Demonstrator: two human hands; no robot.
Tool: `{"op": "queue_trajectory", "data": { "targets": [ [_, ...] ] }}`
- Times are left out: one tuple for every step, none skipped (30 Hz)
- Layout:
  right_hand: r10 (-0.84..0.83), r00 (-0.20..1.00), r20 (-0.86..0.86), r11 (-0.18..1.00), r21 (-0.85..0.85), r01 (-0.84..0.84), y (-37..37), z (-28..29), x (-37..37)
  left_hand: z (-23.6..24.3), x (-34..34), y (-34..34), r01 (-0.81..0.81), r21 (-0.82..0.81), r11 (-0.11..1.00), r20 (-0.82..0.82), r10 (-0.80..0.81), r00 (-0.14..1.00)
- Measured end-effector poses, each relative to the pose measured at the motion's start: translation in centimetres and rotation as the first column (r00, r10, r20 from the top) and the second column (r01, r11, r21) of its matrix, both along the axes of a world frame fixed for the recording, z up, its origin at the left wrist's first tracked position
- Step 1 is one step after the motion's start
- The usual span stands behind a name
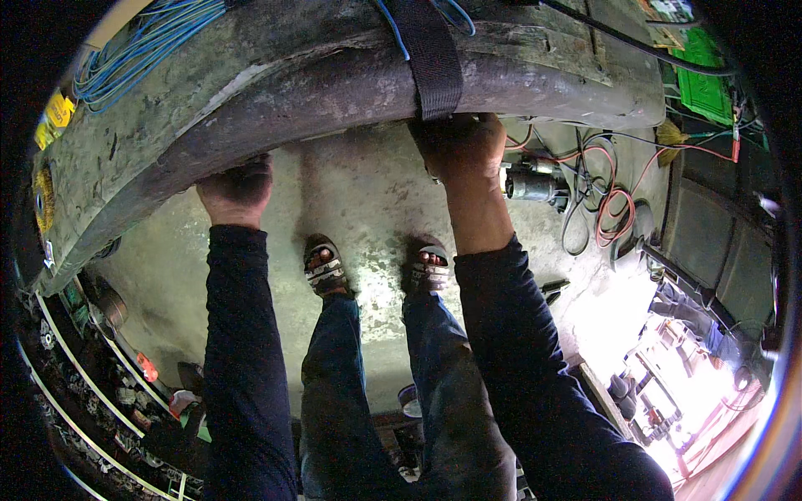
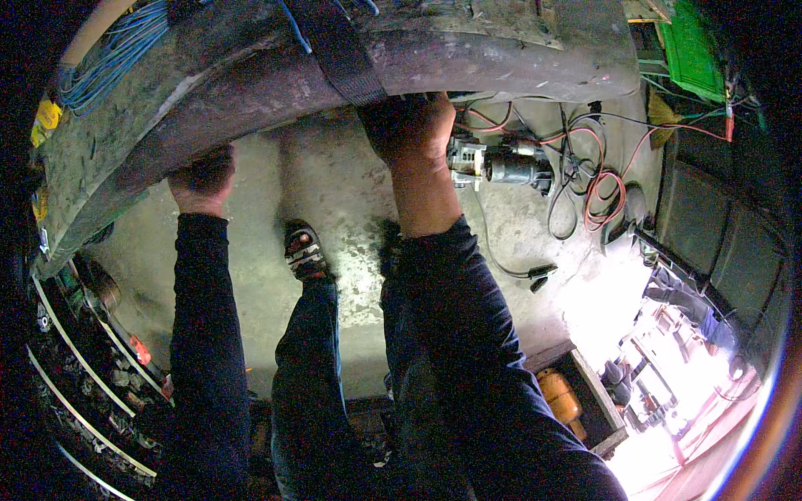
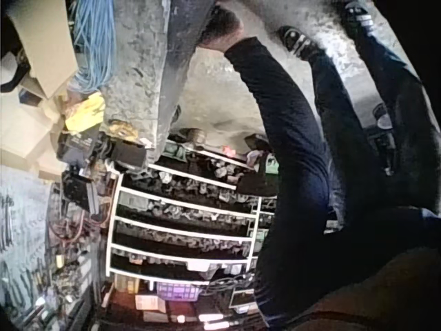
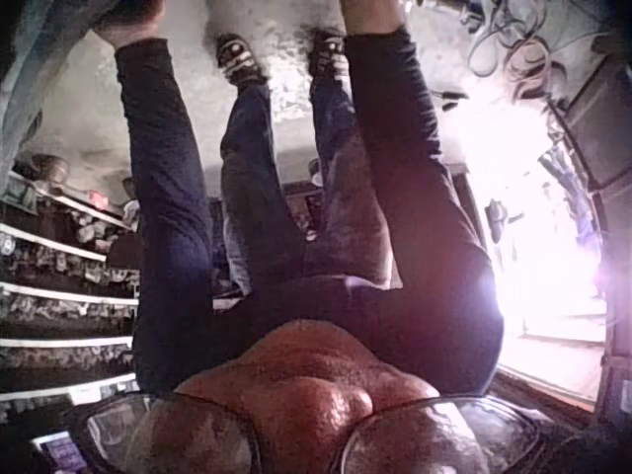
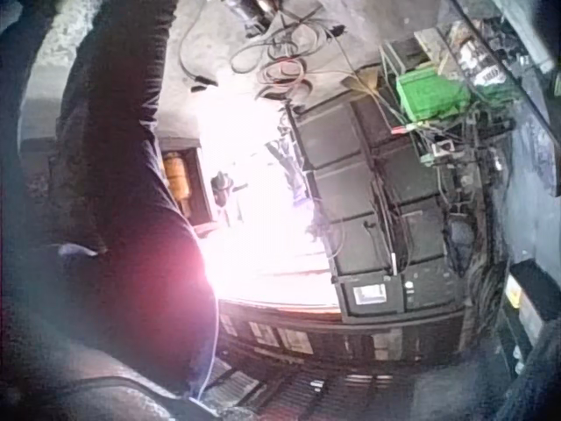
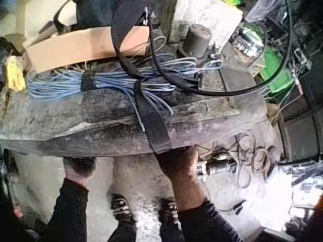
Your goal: The person handles and inspects various engine components on a workbench, including a stator and other metal parts. They move parts around, pick them up, and examine them closely before placing them back down.
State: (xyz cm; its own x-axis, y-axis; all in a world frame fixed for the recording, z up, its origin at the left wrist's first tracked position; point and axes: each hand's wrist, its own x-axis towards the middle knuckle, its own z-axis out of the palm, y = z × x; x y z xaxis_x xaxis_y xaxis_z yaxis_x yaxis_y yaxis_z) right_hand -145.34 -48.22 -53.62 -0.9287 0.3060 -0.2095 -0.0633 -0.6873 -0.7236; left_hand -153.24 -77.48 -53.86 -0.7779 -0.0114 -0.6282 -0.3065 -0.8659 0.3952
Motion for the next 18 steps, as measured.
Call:
{"op": "queue_trajectory", "data": {
  "targets": [
    [0.042,0.997,-0.066,0.992,-0.119,-0.049,0.0,0.1,0.2,0.2,0.3,0.4,0.041,0.047,0.998,-0.029,-0.04,0.999],
    [0.046,0.998,0.032,0.995,0.09,-0.048,-0.1,0.2,0.2,0.4,0.8,0.9,0.082,0.089,0.993,-0.06,-0.077,0.995],
    [0.068,0.995,0.072,0.934,0.345,-0.089,-0.3,0.3,0.2,0.8,1.3,1.3,0.106,0.087,0.991,-0.055,-0.101,0.993],
    [0.077,0.99,0.115,0.808,0.575,-0.13,-0.5,0.3,0.1,1.0,1.5,1.9,0.109,0.055,0.992,-0.004,-0.109,0.994],
    [0.072,0.985,0.154,0.622,0.766,-0.165,-0.6,0.3,-0.2,1.3,1.7,2.4,0.084,0.025,0.996,0.025,-0.084,0.996],
    [0.054,0.98,0.189,0.392,0.899,-0.195,-0.7,0.2,-0.3,1.4,2.0,2.9,0.059,-0.006,0.998,0.055,-0.059,0.997],
    [0.063,0.974,0.219,0.572,0.791,-0.215,-0.8,0.1,-0.5,1.7,2.0,3.2,0.057,-0.027,0.998,0.043,-0.055,0.998],
    [0.051,0.986,0.161,0.622,0.767,-0.158,-0.9,-0.2,-0.6,1.9,2.0,3.3,0.049,-0.028,0.998,0.039,-0.048,0.998],
    [0.049,0.993,0.107,0.936,0.342,-0.083,-1.1,-0.5,-0.4,2.0,2.1,3.4,0.031,-0.003,1.0,0.014,-0.031,0.999],
    [0.035,0.999,-0.023,0.979,-0.202,-0.039,-1.3,-0.8,-0.1,2.0,2.3,3.5,0.032,0.007,0.999,-0.031,-0.032,0.999],
    [-0.008,0.999,0.053,0.983,-0.185,0.018,-1.6,-1.2,0.1,2.0,2.4,3.6,0.035,0.02,0.999,-0.077,-0.033,0.996],
    [-0.035,0.998,0.046,0.982,-0.184,0.043,-1.8,-1.6,0.4,1.9,2.4,3.7,0.03,0.015,0.999,-0.084,-0.029,0.996],
    [-0.032,0.999,-0.034,0.99,-0.141,0.027,-1.9,-1.9,0.8,1.8,2.3,3.8,0.025,0.013,1.0,-0.092,-0.023,0.996],
    [-0.035,0.999,0.018,0.999,0.032,0.035,-1.8,-2.2,1.0,1.6,2.2,4.0,-0.005,-0.005,1.0,-0.056,0.005,0.998],
    [-0.007,1.0,0.004,0.97,0.243,0.006,-1.7,-2.3,1.1,1.5,2.1,4.3,-0.008,-0.003,1.0,-0.101,0.008,0.995],
    [-0.05,0.995,0.083,0.992,0.12,0.04,-1.4,-2.4,1.4,1.4,2.1,4.6,-0.036,-0.022,0.999,-0.101,0.034,0.994],
    [-0.057,0.998,0.026,0.994,0.095,0.055,-1.3,-2.4,1.5,1.4,2.0,4.9,-0.049,-0.038,0.998,-0.118,0.044,0.992],
    [-0.119,0.99,0.081,0.956,-0.259,0.137,-0.9,-2.4,1.7,1.6,1.9,5.0,-0.052,-0.047,0.998,-0.118,0.047,0.992]
  ]
}}
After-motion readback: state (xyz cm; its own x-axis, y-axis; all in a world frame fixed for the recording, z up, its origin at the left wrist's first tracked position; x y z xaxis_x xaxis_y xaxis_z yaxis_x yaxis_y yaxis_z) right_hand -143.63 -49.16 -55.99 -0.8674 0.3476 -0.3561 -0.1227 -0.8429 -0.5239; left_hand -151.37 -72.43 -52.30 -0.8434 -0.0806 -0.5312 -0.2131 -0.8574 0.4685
